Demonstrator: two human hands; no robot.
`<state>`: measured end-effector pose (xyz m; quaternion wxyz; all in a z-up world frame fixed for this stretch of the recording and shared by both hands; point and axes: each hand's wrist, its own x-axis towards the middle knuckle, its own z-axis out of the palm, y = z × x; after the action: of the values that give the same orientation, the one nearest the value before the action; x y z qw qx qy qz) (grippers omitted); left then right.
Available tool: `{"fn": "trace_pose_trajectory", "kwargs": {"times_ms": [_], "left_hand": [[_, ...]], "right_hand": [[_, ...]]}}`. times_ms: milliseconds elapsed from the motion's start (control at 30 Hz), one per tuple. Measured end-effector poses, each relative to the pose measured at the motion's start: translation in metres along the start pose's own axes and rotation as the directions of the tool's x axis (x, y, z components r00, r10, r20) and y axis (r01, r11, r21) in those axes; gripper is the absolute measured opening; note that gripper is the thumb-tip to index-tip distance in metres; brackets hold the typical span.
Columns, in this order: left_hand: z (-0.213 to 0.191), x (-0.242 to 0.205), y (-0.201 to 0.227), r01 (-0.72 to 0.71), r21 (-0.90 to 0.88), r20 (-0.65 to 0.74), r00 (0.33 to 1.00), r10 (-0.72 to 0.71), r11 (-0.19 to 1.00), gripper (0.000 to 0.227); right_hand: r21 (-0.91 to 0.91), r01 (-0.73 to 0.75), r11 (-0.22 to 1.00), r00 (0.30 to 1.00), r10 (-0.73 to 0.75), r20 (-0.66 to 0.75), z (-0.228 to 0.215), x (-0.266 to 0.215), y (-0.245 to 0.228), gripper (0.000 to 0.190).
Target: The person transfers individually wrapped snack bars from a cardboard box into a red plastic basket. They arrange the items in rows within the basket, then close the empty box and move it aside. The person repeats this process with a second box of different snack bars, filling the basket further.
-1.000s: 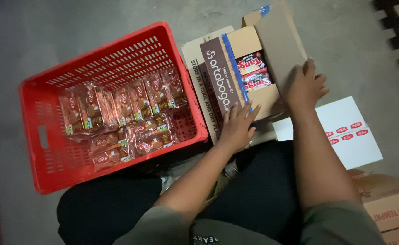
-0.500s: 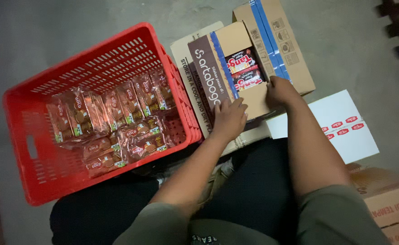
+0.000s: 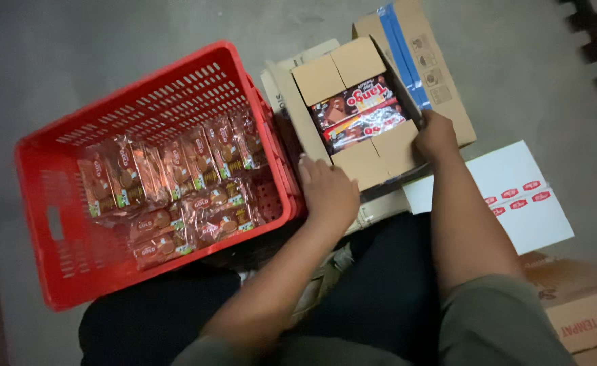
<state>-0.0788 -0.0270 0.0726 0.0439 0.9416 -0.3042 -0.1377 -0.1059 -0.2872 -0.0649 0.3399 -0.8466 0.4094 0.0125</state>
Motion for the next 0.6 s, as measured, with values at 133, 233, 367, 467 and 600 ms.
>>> {"fn": "trace_pose_trajectory", "kwargs": {"times_ms": [133, 233, 367, 467, 600], "left_hand": [[0.013, -0.002, -0.006, 0.144, 0.110, 0.371, 0.912, -0.175, 0.983, 0.077], [0.043, 0.007, -0.026, 0.188, -0.249, 0.405, 0.911, -0.074, 0.950, 0.089], [0.104, 0.027, -0.048, 0.236, -0.716, 0.289, 0.957, -0.030, 0.657, 0.081], [0.119, 0.037, -0.050, 0.332, -0.772, 0.354, 0.933, -0.066, 0.543, 0.070], [0.214, 0.062, -0.070, 0.261, -0.732, 0.229, 0.964, -0.134, 0.630, 0.056]], "right_hand": [[0.048, -0.072, 0.996, 0.997, 0.073, -0.008, 0.001, 0.002, 0.004, 0.041], [0.069, -0.072, 0.995, 0.996, 0.075, -0.044, -0.001, 0.002, 0.000, 0.036], [0.089, -0.072, 0.993, 0.997, 0.075, -0.023, -0.016, -0.023, -0.025, 0.037], [0.023, -0.054, 0.998, 0.999, 0.054, -0.003, -0.004, -0.006, -0.011, 0.045], [0.007, 0.015, 1.000, 1.000, -0.015, 0.001, -0.019, -0.039, -0.041, 0.051]]}}
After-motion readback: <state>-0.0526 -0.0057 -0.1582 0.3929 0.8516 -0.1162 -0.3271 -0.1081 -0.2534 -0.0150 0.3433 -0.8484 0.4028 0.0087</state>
